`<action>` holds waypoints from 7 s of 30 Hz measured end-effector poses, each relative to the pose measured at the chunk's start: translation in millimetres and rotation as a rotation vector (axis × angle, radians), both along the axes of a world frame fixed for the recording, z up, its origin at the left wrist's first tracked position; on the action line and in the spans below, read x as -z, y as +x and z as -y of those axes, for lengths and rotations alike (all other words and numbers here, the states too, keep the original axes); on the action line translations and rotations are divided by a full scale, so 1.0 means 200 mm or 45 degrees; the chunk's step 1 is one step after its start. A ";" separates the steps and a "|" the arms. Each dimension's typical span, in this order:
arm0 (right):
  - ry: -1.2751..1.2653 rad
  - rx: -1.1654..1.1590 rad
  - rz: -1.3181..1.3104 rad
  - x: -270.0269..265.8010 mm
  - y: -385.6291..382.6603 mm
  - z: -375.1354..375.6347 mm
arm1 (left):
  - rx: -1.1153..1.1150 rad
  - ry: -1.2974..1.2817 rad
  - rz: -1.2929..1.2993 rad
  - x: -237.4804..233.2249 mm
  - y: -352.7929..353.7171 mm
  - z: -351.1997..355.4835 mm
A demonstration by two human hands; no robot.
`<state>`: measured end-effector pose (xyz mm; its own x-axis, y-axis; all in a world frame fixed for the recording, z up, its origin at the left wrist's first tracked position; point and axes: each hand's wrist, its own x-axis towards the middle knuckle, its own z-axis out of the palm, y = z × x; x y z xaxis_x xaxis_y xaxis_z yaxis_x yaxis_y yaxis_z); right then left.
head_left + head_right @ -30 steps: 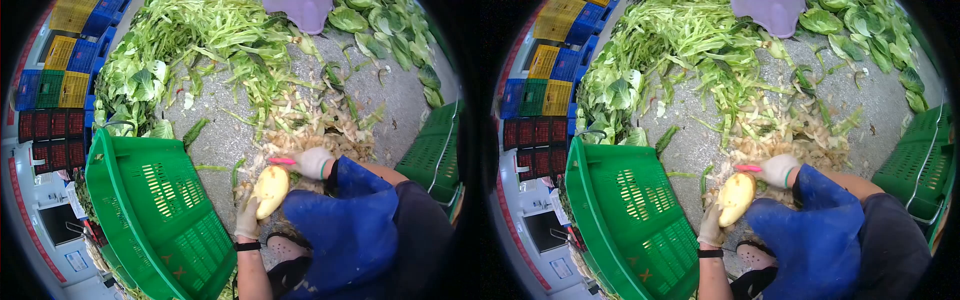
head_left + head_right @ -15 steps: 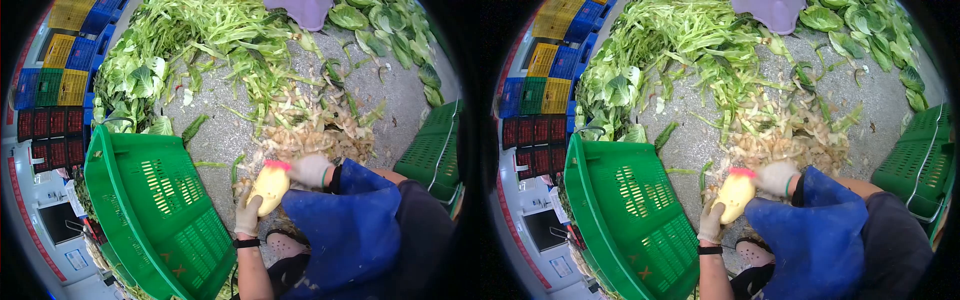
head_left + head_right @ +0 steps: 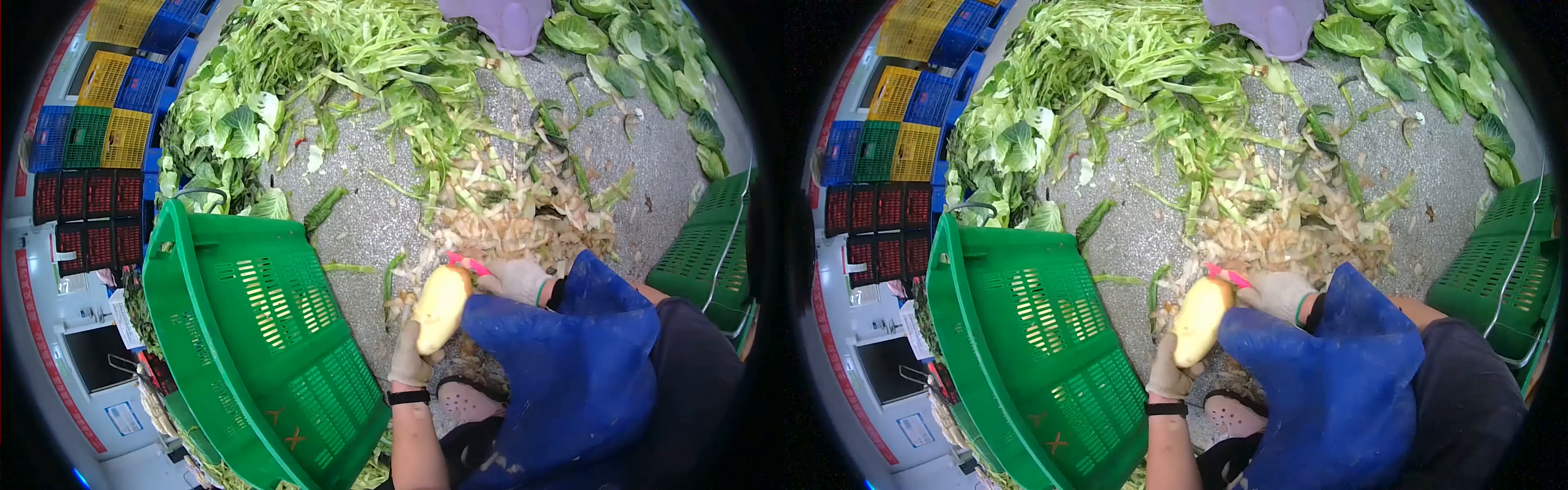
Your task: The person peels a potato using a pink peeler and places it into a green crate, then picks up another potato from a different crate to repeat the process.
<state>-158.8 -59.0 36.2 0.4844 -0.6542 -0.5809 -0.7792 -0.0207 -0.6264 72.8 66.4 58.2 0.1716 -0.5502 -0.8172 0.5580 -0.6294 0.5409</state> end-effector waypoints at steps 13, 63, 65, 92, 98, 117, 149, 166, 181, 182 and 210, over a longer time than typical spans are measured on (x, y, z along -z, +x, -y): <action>-0.162 -0.092 -0.169 -0.06 0.04 0.11 | -0.262 -0.037 -0.477 -0.06 -0.07 0.07; -0.056 -0.114 -0.020 0.07 0.04 0.11 | 1.422 -0.071 2.092 -0.11 -0.25 0.08; -0.053 -0.133 -0.045 0.08 0.03 0.11 | 1.502 -0.032 2.099 -0.11 -0.32 0.10; -0.150 -0.203 0.079 0.06 -0.03 -0.04 | 1.487 -0.087 2.133 0.08 -0.19 0.22; -0.090 -0.283 0.049 -0.04 -0.03 -0.01 | 1.504 -0.112 2.093 0.04 -0.21 0.22; -0.188 -0.037 -0.089 -0.06 0.00 0.03 | 1.488 -0.160 1.999 0.07 -0.16 0.23; -0.214 -0.008 0.098 0.02 0.17 0.16 | 0.501 -0.133 1.419 0.09 -0.20 0.24; -0.327 -0.179 -0.092 -0.17 0.12 0.17 | 0.869 0.079 1.814 -0.10 -0.36 0.33; -0.121 -0.078 -0.169 -0.26 0.07 0.15 | 1.095 0.082 1.943 -0.04 -0.35 0.29; -0.259 -0.261 -0.033 -0.20 0.07 0.09 | 1.063 0.013 2.025 -0.02 -0.35 0.26; -0.102 0.204 0.142 -0.10 0.18 0.04 | 0.452 -0.194 1.043 0.06 -0.27 0.23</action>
<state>-123.1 -67.3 56.1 0.4284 -0.7702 -0.4725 -0.7026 0.0448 -0.7101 18.4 19.8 45.9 0.4668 -0.7740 -0.4279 -0.2516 -0.5800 0.7747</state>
